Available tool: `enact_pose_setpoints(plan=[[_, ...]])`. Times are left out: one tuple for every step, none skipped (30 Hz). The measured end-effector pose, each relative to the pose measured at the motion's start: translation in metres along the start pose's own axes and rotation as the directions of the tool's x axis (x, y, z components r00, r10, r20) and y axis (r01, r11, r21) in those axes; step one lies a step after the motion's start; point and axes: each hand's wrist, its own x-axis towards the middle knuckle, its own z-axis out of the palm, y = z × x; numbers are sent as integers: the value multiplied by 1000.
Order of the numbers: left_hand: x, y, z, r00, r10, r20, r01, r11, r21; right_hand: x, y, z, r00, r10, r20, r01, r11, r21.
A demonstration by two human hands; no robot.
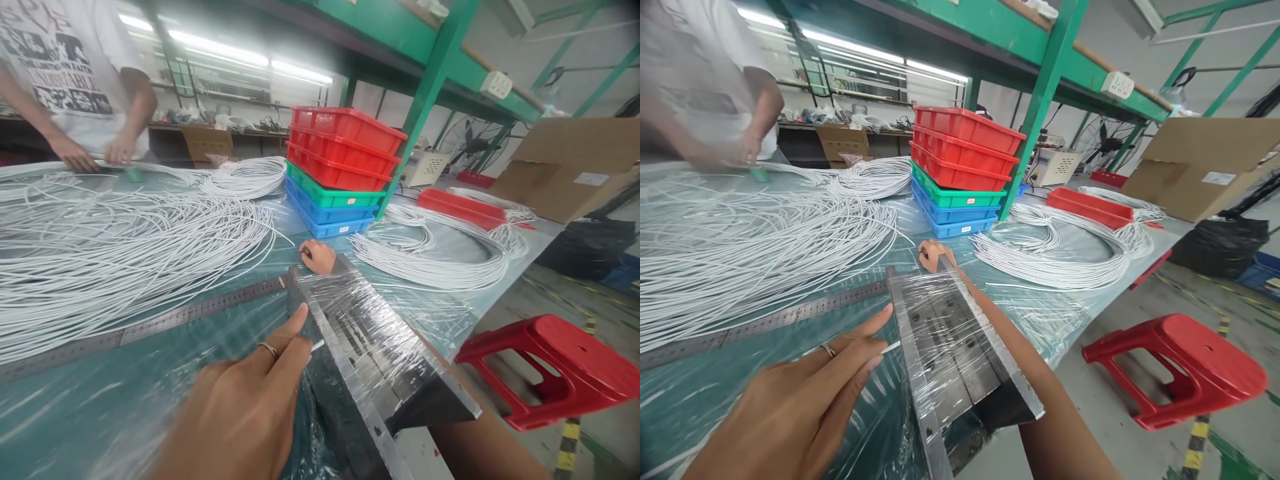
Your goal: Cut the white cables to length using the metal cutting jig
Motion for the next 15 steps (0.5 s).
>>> enact_pose_setpoints(plan=[[-1,0,1,1000,-4,-5,4,1000,-10,0,0,0,1000,2,2,-2,1000,-2],[-1,0,2,1000,-9,-8,9,1000,-20,0,-1,0,1000,6,3,-5,1000,-5],[-1,0,3,1000,-14,-11,14,999,-29,0,-1,0,1000,9,4,-9,1000,-8],[-1,1,3,1000,-20,-10,20,999,-34,0,-2,-1,1000,12,7,-12,1000,-11],[-1,1,4,1000,-26,-7,26,999,-36,0,-2,-1,1000,15,9,-15,1000,-14],[-1,2,4,1000,-29,-2,29,999,-33,0,-3,-1,1000,18,10,-18,1000,-18],[-1,2,4,1000,-30,2,30,999,-26,0,-3,-1,1000,21,11,-21,1000,-20],[-1,3,3,999,-31,6,31,999,-16,0,-3,-1,1000,22,13,-22,1000,-21],[-1,4,2,999,-31,11,31,1000,-4,0,-4,-2,1000,23,16,-23,1000,-22],[-1,5,2,999,-32,16,32,999,9,0,-4,-2,1000,23,20,-22,1000,-22],[-1,5,1,999,-29,12,29,999,22,0,-5,-3,999,21,24,-21,1000,-22],[-1,6,1,1000,-23,7,22,999,35,0,-5,-3,999,19,30,-18,1000,-22],[-1,6,1,1000,-13,-6,13,999,48,0,-6,-4,999,17,35,-16,1000,-22],[-1,6,1,1000,-1,-29,3,998,64,0,-6,-5,999,14,42,-13,1000,-22],[0,7,2,998,9,-54,-4,997,80,0,-7,-5,999,9,52,-8,1000,-22]])
